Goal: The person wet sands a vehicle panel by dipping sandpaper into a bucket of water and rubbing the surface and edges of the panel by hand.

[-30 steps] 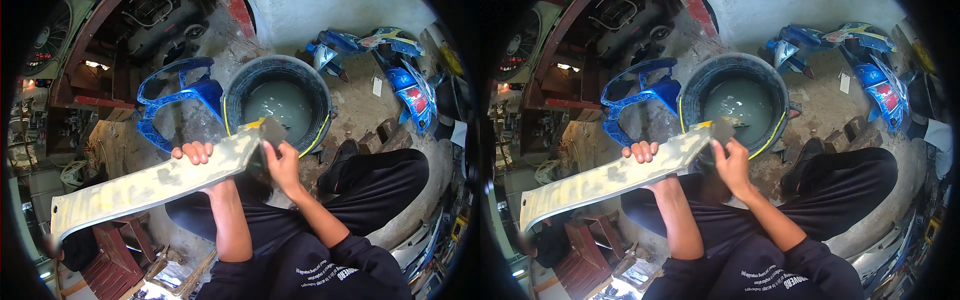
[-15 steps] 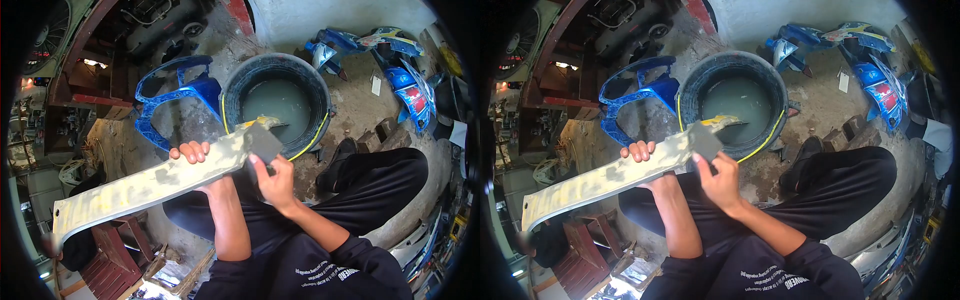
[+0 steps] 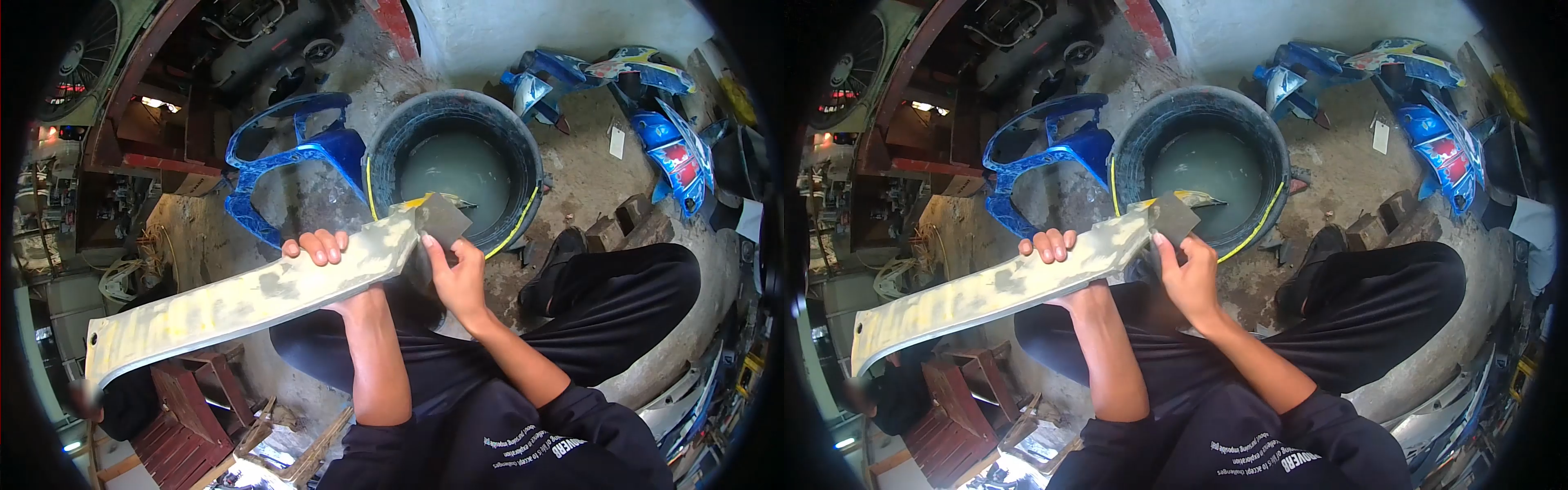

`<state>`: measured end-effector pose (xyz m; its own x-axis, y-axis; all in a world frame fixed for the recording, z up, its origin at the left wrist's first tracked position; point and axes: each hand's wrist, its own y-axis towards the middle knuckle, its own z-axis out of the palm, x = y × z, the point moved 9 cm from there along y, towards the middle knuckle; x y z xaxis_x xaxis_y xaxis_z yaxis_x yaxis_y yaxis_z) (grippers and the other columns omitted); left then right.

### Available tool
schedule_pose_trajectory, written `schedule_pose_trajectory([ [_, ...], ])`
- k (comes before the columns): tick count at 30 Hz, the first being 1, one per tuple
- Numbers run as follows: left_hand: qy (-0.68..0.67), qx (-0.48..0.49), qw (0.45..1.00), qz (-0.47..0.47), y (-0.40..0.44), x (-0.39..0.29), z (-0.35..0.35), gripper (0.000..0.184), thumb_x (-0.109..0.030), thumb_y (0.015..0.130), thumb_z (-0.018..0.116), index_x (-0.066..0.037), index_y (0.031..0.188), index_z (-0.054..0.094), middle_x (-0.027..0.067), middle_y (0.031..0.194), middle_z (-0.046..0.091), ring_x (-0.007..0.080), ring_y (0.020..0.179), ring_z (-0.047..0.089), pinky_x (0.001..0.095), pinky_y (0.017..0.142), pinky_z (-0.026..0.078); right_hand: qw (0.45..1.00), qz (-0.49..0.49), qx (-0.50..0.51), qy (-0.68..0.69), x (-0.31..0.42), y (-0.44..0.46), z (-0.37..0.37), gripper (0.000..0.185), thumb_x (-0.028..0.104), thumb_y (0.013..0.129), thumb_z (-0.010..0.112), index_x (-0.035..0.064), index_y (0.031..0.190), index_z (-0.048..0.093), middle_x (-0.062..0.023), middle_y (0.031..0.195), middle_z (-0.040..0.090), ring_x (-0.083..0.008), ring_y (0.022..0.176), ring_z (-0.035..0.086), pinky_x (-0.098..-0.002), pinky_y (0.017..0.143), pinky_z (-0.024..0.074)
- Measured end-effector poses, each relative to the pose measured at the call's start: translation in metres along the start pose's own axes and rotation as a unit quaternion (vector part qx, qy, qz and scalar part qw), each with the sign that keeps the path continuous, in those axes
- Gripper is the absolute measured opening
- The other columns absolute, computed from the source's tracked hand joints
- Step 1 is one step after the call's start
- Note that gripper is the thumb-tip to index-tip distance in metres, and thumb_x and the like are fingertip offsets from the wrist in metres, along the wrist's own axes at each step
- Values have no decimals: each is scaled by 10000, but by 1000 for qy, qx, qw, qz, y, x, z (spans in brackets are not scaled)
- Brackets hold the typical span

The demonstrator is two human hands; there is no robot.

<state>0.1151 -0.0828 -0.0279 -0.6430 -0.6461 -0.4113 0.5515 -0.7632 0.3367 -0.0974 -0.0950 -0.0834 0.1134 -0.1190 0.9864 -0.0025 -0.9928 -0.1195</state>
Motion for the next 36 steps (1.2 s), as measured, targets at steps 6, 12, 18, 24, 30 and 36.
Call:
schedule_pose_trajectory([
  [6,4,-28,1000,-2,0,1,-4,365,-465,1031,515,-107,1051,584,26,757,514,160,711,531,328,732,481,982,-185,-16,45,64,-28,-2,143,56,950,665,-74,965,723,-216,958,737,-304,846,738,-379,721,539],
  [12,5,-10,1000,-2,0,1,-2,369,-469,1035,505,-106,1053,566,25,756,512,162,714,527,324,738,475,994,-104,-7,13,36,-8,-3,139,51,937,681,-78,962,727,-209,972,738,-344,858,735,-366,729,542],
  [18,-8,-10,1000,-3,2,0,-4,370,-459,1044,492,-101,1052,584,34,752,531,171,702,538,342,729,483,1000,-27,-1,-5,8,3,2,132,15,901,708,-69,998,740,-218,1021,739,-350,908,744,-375,773,558],
  [24,9,-33,999,0,0,0,-6,375,-466,1043,490,-106,1047,596,29,740,528,169,693,538,336,724,485,976,-216,-28,21,65,-26,-3,172,82,960,644,-74,981,714,-220,949,730,-352,860,731,-395,736,539],
  [30,12,-18,1000,4,4,0,-2,347,-450,1035,513,-110,1049,581,23,739,517,161,692,530,325,721,479,994,-105,-4,15,31,-7,0,134,44,922,692,-84,948,722,-227,974,729,-367,838,729,-383,717,539],
  [36,14,-22,1000,5,1,-2,-5,357,-458,1036,504,-108,1057,573,24,745,515,162,704,531,322,729,477,996,-78,-10,-31,21,-1,-1,149,68,937,675,-70,931,729,-221,945,722,-374,831,717,-390,708,534],
])
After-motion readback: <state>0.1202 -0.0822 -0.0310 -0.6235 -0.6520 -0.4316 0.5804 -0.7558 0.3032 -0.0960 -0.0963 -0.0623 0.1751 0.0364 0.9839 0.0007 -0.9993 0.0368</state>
